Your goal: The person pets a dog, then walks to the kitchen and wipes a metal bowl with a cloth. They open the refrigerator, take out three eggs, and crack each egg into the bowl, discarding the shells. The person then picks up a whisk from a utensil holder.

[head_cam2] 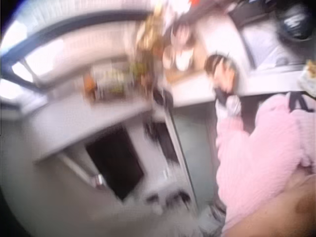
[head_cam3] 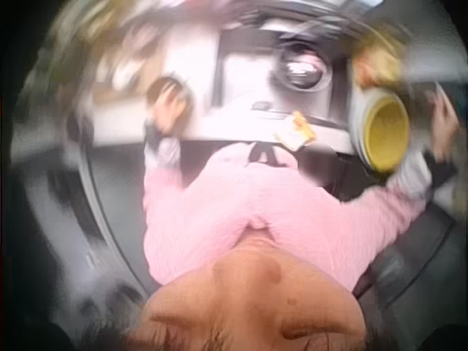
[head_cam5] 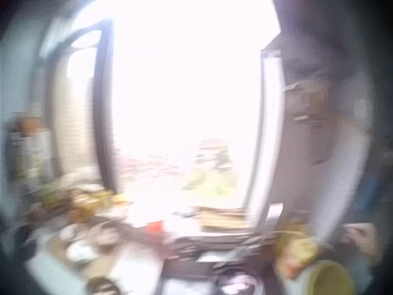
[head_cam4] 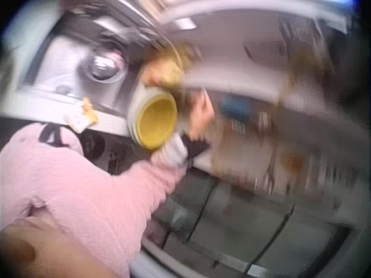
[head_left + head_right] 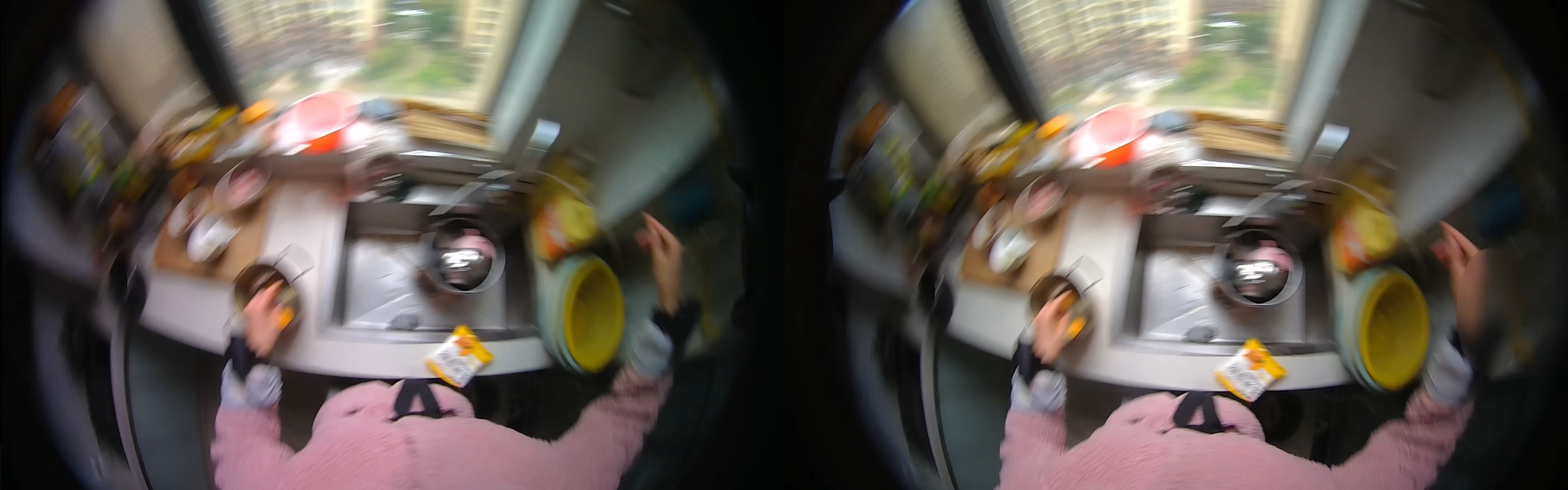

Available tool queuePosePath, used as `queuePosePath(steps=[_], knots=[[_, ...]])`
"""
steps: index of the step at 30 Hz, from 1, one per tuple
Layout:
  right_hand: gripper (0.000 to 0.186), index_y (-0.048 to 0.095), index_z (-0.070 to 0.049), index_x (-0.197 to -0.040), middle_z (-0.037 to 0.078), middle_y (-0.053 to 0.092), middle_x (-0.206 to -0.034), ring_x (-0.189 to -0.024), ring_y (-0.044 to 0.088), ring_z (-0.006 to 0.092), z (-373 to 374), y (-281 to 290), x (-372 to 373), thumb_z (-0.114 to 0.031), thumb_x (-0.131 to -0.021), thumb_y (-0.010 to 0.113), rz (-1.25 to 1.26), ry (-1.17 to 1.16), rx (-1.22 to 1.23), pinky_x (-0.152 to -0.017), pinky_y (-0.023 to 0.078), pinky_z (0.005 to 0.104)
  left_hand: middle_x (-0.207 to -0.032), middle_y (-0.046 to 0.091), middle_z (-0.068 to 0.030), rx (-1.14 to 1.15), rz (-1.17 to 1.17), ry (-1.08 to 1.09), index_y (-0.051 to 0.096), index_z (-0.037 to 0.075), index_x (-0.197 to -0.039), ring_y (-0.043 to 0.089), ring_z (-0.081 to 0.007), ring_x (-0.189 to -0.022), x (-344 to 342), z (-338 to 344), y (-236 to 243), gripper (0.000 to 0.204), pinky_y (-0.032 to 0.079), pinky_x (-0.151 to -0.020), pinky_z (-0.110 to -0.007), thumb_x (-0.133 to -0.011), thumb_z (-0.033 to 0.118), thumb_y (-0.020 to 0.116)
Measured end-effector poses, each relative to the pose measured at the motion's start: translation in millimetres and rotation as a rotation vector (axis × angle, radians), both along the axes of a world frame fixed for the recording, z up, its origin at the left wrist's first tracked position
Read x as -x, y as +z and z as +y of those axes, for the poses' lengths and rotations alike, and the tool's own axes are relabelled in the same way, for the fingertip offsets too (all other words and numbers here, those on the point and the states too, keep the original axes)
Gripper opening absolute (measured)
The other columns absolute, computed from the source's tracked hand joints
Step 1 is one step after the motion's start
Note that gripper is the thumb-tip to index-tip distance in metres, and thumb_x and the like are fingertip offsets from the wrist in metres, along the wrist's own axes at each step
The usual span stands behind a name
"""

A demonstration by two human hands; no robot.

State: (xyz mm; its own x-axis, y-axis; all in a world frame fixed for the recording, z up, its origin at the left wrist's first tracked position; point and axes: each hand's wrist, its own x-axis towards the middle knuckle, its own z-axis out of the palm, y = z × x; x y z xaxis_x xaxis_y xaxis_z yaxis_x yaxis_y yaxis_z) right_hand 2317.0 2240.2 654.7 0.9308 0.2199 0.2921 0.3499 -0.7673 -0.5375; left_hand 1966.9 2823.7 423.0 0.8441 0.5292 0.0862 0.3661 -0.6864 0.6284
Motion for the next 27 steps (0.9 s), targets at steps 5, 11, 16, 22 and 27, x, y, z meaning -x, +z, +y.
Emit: queuePosePath(steps=[5,11,16,22,27], knots=[[0.030,0.058,-0.003,-0.122,0.001,0.062,-0.080,-0.073,0.055,0.0069,21.7,-44.8,-19.4,-0.016,-0.096,0.053,0.116,0.186,-0.153,-0.069,0.045,0.0203,-0.062,0.057,-0.0139,-0.236,-0.074,0.216,0.057,-0.001,-0.065,0.057,-0.0302,-0.056,13.5,-2.9,-9.5,0.026,0.041,-0.051,-0.040,-0.084,0.015,0.064],[0.026,0.061,0.002,-0.114,0.002,0.060,-0.079,-0.073,0.055,0.0068,57.3,-55.0,-14.2,-0.016,-0.095,0.053,0.264,0.290,-0.171,-0.069,0.045,0.0202,-0.055,0.056,-0.0140,-0.029,-0.066,0.306,0.061,-0.001,-0.070,0.057,-0.0322,-0.050,25.0,-7.1,-8.6,0.021,0.044,-0.051,-0.040,-0.086,0.013,0.061],[0.026,0.062,0.001,-0.113,0.002,0.061,-0.079,-0.073,0.055,0.0072,73.3,-54.0,4.0,-0.017,-0.095,0.054,0.247,0.229,-0.128,-0.069,0.045,0.0206,-0.063,0.058,-0.0173,-0.187,-0.026,0.167,0.062,0.000,-0.076,0.059,-0.0337,-0.059,31.7,8.2,-16.1,0.015,0.045,-0.055,-0.041,-0.085,0.012,0.061],[0.027,0.062,0.001,-0.112,0.002,0.061,-0.078,-0.073,0.055,0.0075,73.9,-49.8,30.4,-0.018,-0.096,0.053,0.256,0.175,-0.086,-0.071,0.045,0.0211,-0.069,0.059,-0.0207,-0.065,-0.043,0.204,0.059,0.006,-0.102,0.060,-0.0387,-0.066,33.3,20.6,-22.3,0.018,0.045,-0.059,-0.045,-0.085,0.005,0.056],[0.027,0.062,0.002,-0.112,0.003,0.063,-0.080,-0.075,0.057,0.0077,85.4,-50.5,46.6,-0.019,-0.096,0.053,0.284,0.164,-0.097,-0.072,0.046,0.0211,-0.067,0.059,-0.0193,-0.118,-0.058,0.164,0.058,0.009,-0.111,0.059,-0.0367,-0.064,47.6,36.9,-20.8,0.031,0.047,-0.060,-0.043,-0.081,0.000,0.055]])
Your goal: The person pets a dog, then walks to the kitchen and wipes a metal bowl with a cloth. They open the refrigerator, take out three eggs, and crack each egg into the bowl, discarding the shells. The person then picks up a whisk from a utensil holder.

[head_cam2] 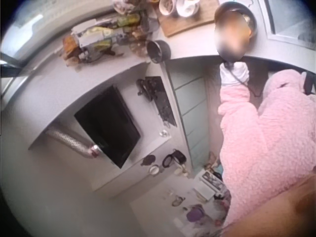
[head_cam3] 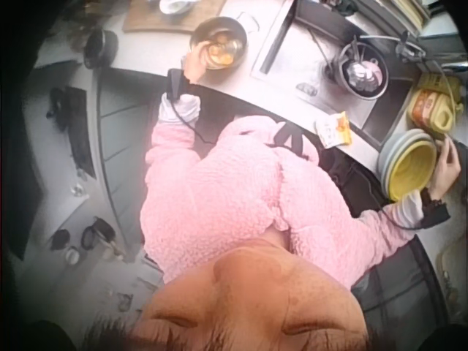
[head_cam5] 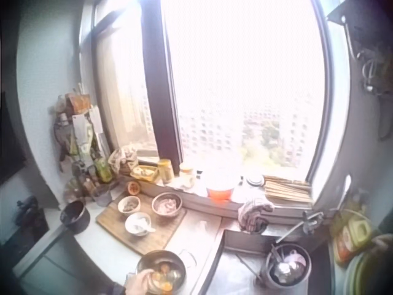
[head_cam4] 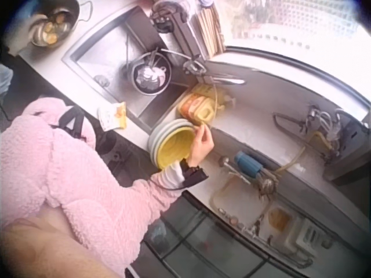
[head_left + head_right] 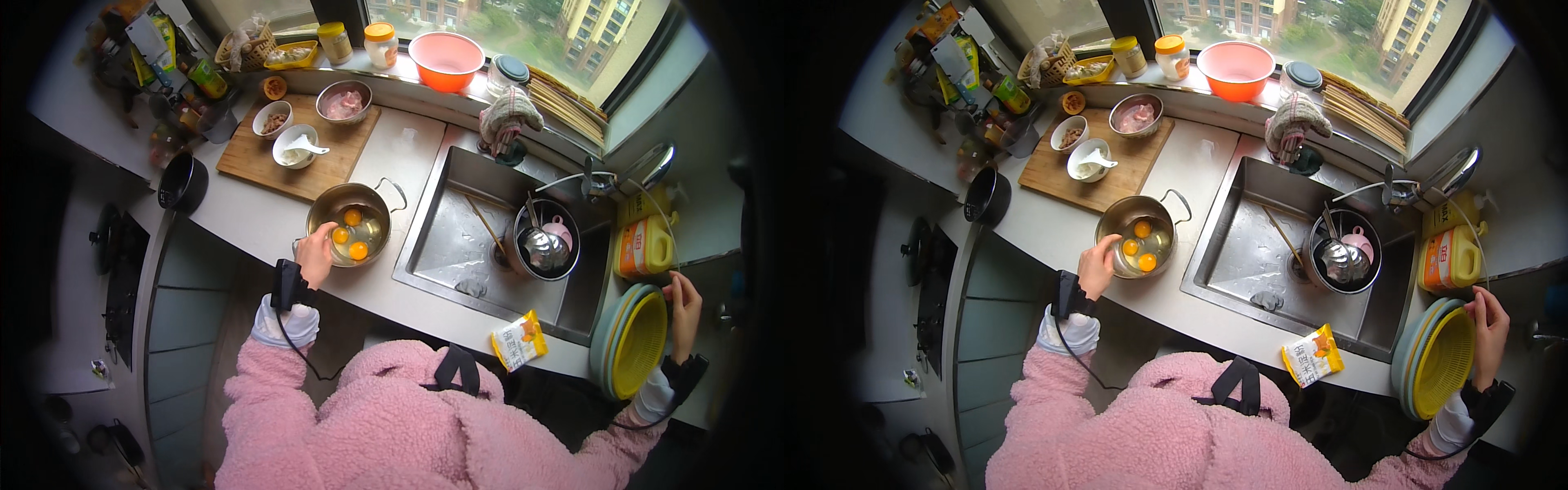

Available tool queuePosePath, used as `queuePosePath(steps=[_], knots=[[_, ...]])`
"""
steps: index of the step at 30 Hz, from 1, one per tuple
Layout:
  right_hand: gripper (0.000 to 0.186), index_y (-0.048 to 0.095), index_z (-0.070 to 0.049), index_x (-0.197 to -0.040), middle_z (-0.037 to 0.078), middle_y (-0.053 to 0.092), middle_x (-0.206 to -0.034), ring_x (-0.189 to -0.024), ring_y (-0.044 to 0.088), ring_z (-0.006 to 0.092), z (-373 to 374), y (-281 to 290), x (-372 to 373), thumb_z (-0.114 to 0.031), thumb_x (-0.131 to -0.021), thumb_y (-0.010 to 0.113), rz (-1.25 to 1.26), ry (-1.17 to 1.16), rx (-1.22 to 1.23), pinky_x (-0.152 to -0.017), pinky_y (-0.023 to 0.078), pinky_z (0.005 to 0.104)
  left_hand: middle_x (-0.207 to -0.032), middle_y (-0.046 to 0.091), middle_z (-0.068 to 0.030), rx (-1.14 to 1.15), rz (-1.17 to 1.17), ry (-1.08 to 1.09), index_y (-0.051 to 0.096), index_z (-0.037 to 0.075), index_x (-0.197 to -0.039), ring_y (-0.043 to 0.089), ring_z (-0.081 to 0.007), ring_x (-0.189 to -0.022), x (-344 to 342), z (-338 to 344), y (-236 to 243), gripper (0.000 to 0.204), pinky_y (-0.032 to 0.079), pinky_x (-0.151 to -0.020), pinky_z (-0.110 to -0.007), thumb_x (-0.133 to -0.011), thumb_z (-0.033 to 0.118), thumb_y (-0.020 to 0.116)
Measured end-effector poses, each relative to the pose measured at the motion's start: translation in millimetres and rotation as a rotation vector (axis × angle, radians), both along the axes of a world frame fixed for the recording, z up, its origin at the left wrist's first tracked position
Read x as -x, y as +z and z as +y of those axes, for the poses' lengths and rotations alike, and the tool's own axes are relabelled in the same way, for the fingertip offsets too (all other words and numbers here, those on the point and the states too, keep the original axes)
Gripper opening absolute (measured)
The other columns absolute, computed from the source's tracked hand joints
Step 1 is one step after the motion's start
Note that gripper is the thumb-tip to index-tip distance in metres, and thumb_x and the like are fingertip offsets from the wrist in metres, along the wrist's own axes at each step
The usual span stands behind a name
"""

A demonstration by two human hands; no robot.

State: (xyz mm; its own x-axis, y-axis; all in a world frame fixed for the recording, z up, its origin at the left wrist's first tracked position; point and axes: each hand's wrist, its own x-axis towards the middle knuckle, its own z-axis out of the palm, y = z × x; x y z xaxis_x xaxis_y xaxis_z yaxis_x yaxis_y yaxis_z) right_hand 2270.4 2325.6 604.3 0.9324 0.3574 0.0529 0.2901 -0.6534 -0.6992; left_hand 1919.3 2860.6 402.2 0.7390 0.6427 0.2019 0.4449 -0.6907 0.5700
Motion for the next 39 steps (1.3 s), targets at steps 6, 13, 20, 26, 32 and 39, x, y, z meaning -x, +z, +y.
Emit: queuePosePath(steps=[6,13,20,26,32,39], knots=[[0.027,0.062,0.002,-0.111,0.004,0.063,-0.081,-0.077,0.058,0.0080,31.6,-2.8,18.3,-0.018,-0.095,0.053,0.025,0.010,-0.018,-0.074,0.046,0.0208,-0.057,0.050,-0.0130,0.040,-0.046,-0.051,0.062,0.002,-0.093,0.052,-0.0299,-0.054,13.5,15.1,-8.9,0.014,0.044,-0.055,-0.038,-0.080,0.007,0.064],[0.034,0.065,-0.002,-0.081,0.002,0.056,-0.063,-0.061,0.050,0.0096,76.1,-12.9,58.3,-0.034,-0.090,0.059,-0.067,-0.059,0.041,-0.054,0.040,0.0285,-0.074,0.058,-0.0095,0.340,0.117,-0.143,0.058,-0.001,-0.093,0.056,-0.0209,-0.067,31.9,49.5,-32.7,0.023,0.044,-0.059,-0.034,-0.095,0.016,0.043],[0.036,0.062,0.000,-0.066,0.012,0.057,-0.055,-0.051,0.058,0.0204,80.1,-32.1,80.6,-0.028,-0.089,0.059,-0.256,-0.105,0.047,-0.051,0.042,0.0340,-0.110,0.062,-0.0186,0.250,0.177,-0.134,0.052,0.008,-0.126,0.061,-0.0254,-0.099,18.0,50.1,-13.8,0.040,0.046,-0.088,-0.035,-0.089,0.020,0.060],[0.022,0.064,0.001,-0.097,0.010,0.063,-0.060,-0.057,0.062,0.0211,60.6,-35.3,96.2,-0.016,-0.090,0.051,-0.104,-0.206,-0.058,-0.056,0.048,0.0320,-0.085,0.065,-0.0181,0.004,0.126,-0.240,0.066,-0.001,-0.089,0.061,-0.0307,-0.078,1.7,71.1,-18.9,0.026,0.048,-0.074,-0.038,-0.089,0.024,0.058],[0.030,0.061,0.000,-0.111,0.013,0.066,-0.071,-0.064,0.065,0.0221,19.2,-30.8,76.1,-0.015,-0.086,0.058,-0.252,-0.023,-0.130,-0.062,0.050,0.0314,-0.100,0.061,-0.0244,-0.178,-0.070,-0.308,0.061,-0.002,-0.105,0.057,-0.0370,-0.096,2.9,64.0,-22.0,0.030,0.043,-0.087,-0.043,-0.086,0.021,0.057],[0.025,0.065,-0.002,-0.102,0.016,0.066,-0.074,-0.067,0.066,0.0273,-52.7,-13.3,35.2,-0.018,-0.083,0.063,-0.311,0.075,-0.117,-0.065,0.051,0.0334,-0.114,0.052,-0.0294,-0.434,0.102,-0.111,0.053,-0.001,-0.118,0.049,-0.0455,-0.106,0.9,-37.0,-16.8,0.048,0.038,-0.093,-0.050,-0.080,0.027,0.063]])
